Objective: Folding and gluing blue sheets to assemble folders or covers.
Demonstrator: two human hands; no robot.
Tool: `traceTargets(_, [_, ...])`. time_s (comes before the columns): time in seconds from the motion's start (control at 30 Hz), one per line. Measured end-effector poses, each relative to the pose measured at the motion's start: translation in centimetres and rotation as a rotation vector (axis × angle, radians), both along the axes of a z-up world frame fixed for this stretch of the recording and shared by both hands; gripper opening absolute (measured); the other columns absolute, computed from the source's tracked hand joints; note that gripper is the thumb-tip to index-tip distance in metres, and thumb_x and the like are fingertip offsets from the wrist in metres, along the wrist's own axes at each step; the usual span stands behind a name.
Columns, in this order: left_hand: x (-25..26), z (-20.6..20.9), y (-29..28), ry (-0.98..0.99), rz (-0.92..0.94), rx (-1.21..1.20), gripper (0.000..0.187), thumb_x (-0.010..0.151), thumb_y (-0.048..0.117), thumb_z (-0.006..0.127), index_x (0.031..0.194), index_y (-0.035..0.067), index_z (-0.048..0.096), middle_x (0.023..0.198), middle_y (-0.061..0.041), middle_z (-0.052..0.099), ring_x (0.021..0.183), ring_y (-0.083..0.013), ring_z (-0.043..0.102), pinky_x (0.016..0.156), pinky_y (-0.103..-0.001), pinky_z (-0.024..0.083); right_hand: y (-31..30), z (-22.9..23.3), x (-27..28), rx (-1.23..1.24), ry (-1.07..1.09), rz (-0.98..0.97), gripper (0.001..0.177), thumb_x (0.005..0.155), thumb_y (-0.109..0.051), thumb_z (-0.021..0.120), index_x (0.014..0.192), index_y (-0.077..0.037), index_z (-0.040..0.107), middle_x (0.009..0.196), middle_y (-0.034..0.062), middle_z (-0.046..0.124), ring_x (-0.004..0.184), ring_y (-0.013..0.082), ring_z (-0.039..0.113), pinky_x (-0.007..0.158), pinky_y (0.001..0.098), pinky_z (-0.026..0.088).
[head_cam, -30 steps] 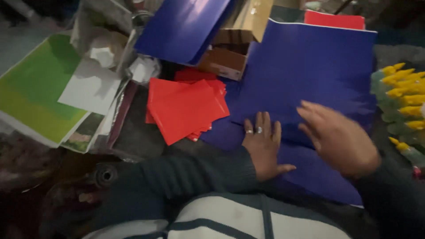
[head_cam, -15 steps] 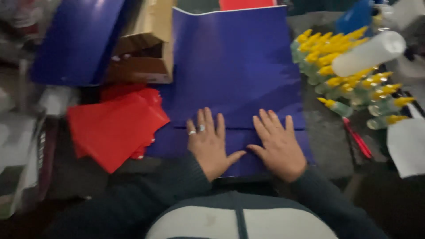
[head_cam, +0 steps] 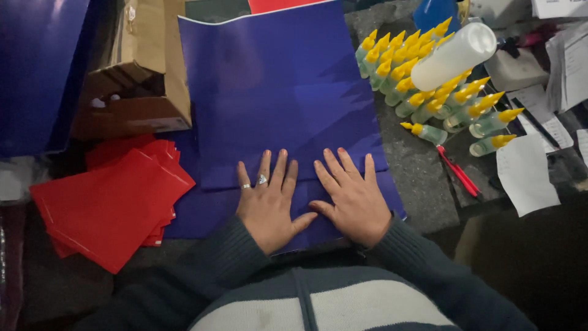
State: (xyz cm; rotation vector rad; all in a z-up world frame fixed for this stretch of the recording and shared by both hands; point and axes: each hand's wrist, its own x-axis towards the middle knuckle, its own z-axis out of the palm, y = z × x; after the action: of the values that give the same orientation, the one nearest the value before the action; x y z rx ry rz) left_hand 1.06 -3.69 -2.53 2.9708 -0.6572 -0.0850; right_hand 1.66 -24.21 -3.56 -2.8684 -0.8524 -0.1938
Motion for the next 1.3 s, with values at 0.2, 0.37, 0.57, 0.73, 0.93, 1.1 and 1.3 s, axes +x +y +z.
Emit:
traceTargets(0.2, [0.0, 0.1, -0.2, 0.019, -0.013, -0.012, 0.095, 0.083, 0.069, 0.054, 0.158, 0.015, 0.033, 0.166, -0.022, 0.022, 0.147, -0.0484, 0.014, 0.104, -0.082, 0.010, 0.0, -0.3, -0.1, -0.009, -0.025, -0.018, 0.076, 0.087, -0.053, 0.063, 0.146, -0.007, 0.050, 0.155, 0.0213, 0.043, 0.145, 0.0420, 0.034, 0.109, 0.0729, 0.022])
traceTargets(0.37, [-0.1, 0.3, -0.2, 0.078, -0.090, -0.048, 0.090, 0.085, 0.068, 0.055, 0.155, 0.015, 0.032, 0.162, -0.019, 0.022, 0.148, -0.0490, 0.013, 0.105, -0.084, 0.007, 0.0, -0.4, -0.1, -0.019, -0.021, -0.009, 0.075, 0.088, -0.053, 0.062, 0.147, -0.009, 0.050, 0.156, 0.0209, 0.042, 0.146, 0.0419, 0.034, 0.110, 0.0730, 0.022])
traceTargets(0.57, [-0.3, 0.7, 0.1, 0.115, -0.100, -0.076, 0.092, 0.084, 0.069, 0.055, 0.155, 0.015, 0.031, 0.165, -0.019, 0.019, 0.149, -0.0487, 0.010, 0.105, -0.083, 0.005, -0.2, -0.3, 0.1, -0.059, 0.013, -0.012, 0.079, 0.086, -0.056, 0.061, 0.149, -0.010, 0.047, 0.157, 0.0209, 0.038, 0.147, 0.0414, 0.030, 0.110, 0.0729, 0.021])
traceTargets(0.73, [-0.8, 1.6, 1.3, 0.197, -0.060, -0.030, 0.101, 0.082, 0.073, 0.057, 0.160, 0.014, 0.030, 0.169, -0.020, 0.015, 0.150, -0.0457, 0.006, 0.107, -0.082, 0.002, -1.2, 0.1, -0.2, -0.075, 0.038, -0.004, 0.085, 0.084, -0.061, 0.061, 0.148, -0.008, 0.046, 0.157, 0.0239, 0.035, 0.147, 0.0432, 0.028, 0.111, 0.0712, 0.020])
traceTargets(0.93, [-2.0, 0.9, 3.8, 0.173, 0.028, -0.037, 0.110, 0.077, 0.077, 0.061, 0.154, 0.005, 0.029, 0.167, -0.028, 0.013, 0.149, -0.0501, 0.004, 0.109, -0.079, 0.001, -3.9, 0.1, -0.7, -0.045, 0.003, -0.032, 0.096, 0.080, -0.064, 0.061, 0.147, 0.003, 0.044, 0.155, 0.0320, 0.035, 0.145, 0.0468, 0.032, 0.116, 0.0620, 0.024])
traceTargets(1.1, [-2.9, 1.7, 5.2, 0.221, 0.134, 0.042, 0.121, 0.076, 0.080, 0.059, 0.157, -0.001, 0.020, 0.162, -0.037, 0.010, 0.151, -0.0551, 0.003, 0.112, -0.070, 0.001, -5.7, 0.4, -0.9, -0.100, 0.028, -0.106, 0.101, 0.081, -0.066, 0.059, 0.146, 0.009, 0.041, 0.154, 0.0343, 0.035, 0.145, 0.0472, 0.033, 0.117, 0.0558, 0.027])
traceTargets(1.3, [-4.5, -0.3, 7.1, 0.057, 0.244, -0.029, 0.135, 0.069, 0.085, 0.060, 0.151, -0.016, 0.022, 0.161, -0.038, 0.017, 0.152, -0.0490, 0.012, 0.118, -0.053, 0.008, -7.0, -0.1, -1.2, -0.130, 0.033, -0.177, 0.106, 0.080, -0.070, 0.057, 0.145, 0.011, 0.040, 0.154, 0.0346, 0.036, 0.145, 0.0449, 0.033, 0.117, 0.0560, 0.026])
